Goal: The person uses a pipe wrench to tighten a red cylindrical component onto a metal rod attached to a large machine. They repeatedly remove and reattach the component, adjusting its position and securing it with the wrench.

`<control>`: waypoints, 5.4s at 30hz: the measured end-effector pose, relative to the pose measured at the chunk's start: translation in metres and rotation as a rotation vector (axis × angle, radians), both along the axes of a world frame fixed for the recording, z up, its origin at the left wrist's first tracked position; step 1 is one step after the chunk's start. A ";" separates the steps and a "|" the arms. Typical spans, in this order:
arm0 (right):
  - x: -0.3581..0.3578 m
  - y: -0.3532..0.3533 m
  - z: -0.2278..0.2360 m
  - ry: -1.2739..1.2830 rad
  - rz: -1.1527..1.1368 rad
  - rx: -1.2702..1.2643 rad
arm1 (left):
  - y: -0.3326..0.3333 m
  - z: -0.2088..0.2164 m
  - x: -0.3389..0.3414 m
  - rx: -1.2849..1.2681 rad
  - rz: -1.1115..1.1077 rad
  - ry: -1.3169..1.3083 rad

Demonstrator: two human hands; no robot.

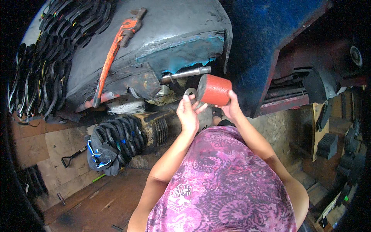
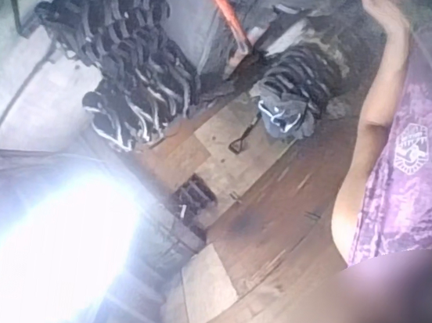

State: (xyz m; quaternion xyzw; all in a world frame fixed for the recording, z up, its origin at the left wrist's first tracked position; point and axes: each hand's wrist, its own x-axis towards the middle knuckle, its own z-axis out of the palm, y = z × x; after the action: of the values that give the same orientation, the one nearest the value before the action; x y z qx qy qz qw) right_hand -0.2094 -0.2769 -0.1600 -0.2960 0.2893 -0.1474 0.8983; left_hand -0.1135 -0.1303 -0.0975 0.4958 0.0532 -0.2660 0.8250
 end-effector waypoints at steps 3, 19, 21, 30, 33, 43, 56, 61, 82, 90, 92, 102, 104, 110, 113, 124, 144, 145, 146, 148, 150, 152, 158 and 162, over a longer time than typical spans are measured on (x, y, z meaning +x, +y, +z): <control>0.008 -0.019 -0.011 -0.085 0.035 -0.051 | 0.008 -0.004 0.013 0.031 -0.022 0.052; 0.014 -0.086 -0.008 -0.101 0.055 -0.146 | 0.084 -0.002 0.009 0.021 0.091 0.187; 0.018 -0.076 -0.005 -0.094 0.031 -0.180 | 0.083 0.005 0.011 -0.087 0.056 0.181; 0.016 -0.060 0.005 -0.189 -0.117 -0.393 | 0.093 0.020 0.014 -0.155 -0.086 0.208; 0.016 -0.063 0.008 -0.208 -0.140 -0.447 | 0.096 0.023 0.019 -0.207 -0.124 0.226; 0.022 -0.058 0.007 -0.186 -0.177 -0.623 | -0.020 0.101 0.027 -0.016 -0.630 -0.388; 0.034 -0.066 -0.007 -0.209 -0.235 -0.386 | -0.172 0.105 -0.009 0.313 -0.652 -0.471; 0.044 -0.095 0.001 -0.173 -0.186 -0.395 | -0.168 0.122 0.009 0.244 -0.686 -0.398; 0.100 -0.023 0.044 -0.036 -0.275 -0.400 | 0.099 0.061 0.020 0.200 -0.418 0.030; 0.119 0.019 0.019 0.213 -0.265 -0.346 | 0.135 0.039 0.024 0.098 -0.281 0.109; 0.090 0.027 0.020 0.444 -0.281 -0.489 | 0.138 0.035 0.025 0.041 -0.308 0.131; 0.001 0.099 0.080 0.081 0.159 -1.603 | 0.125 0.031 0.029 -0.186 -0.365 0.038; 0.005 0.096 0.085 0.029 0.211 -1.835 | 0.114 0.033 0.026 -0.130 -0.389 0.047; -0.004 0.080 0.089 0.165 -0.006 -1.408 | 0.078 0.037 0.025 0.058 -0.659 0.079; -0.016 0.067 0.088 0.235 0.046 -0.742 | 0.061 0.036 0.022 0.060 -0.732 0.101; 0.041 -0.002 0.061 0.259 -0.454 -0.668 | 0.077 0.020 0.020 0.236 -0.580 0.140; 0.073 0.001 0.084 0.134 0.020 -0.960 | 0.098 0.000 0.019 0.297 -0.378 0.121; 0.069 -0.005 0.086 0.078 0.010 -0.839 | 0.097 0.000 0.020 0.304 -0.387 0.116; 0.067 -0.008 0.087 0.115 -0.097 -0.645 | 0.095 -0.001 0.023 0.310 -0.411 0.103; 0.063 -0.020 0.086 0.020 -0.202 -0.276 | 0.092 -0.001 0.025 0.313 -0.399 0.099; 0.063 -0.031 0.079 0.075 -0.195 -0.078 | 0.089 -0.002 0.026 0.306 -0.386 0.103; 0.067 -0.040 0.071 0.095 -0.172 0.018 | 0.087 -0.003 0.025 0.311 -0.417 0.111; 0.088 -0.040 0.063 -0.021 -0.169 -0.052 | 0.090 -0.003 0.022 0.324 -0.450 0.090; 0.083 -0.039 0.073 -0.283 -0.009 -0.212 | 0.097 -0.005 0.021 0.312 -0.391 0.123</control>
State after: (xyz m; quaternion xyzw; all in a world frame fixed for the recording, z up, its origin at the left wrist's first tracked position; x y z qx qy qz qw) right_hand -0.1267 -0.3162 -0.0868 -0.3640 0.1441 -0.2214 0.8931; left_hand -0.0929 -0.0332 -0.1023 0.6006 0.0466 -0.4389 0.6667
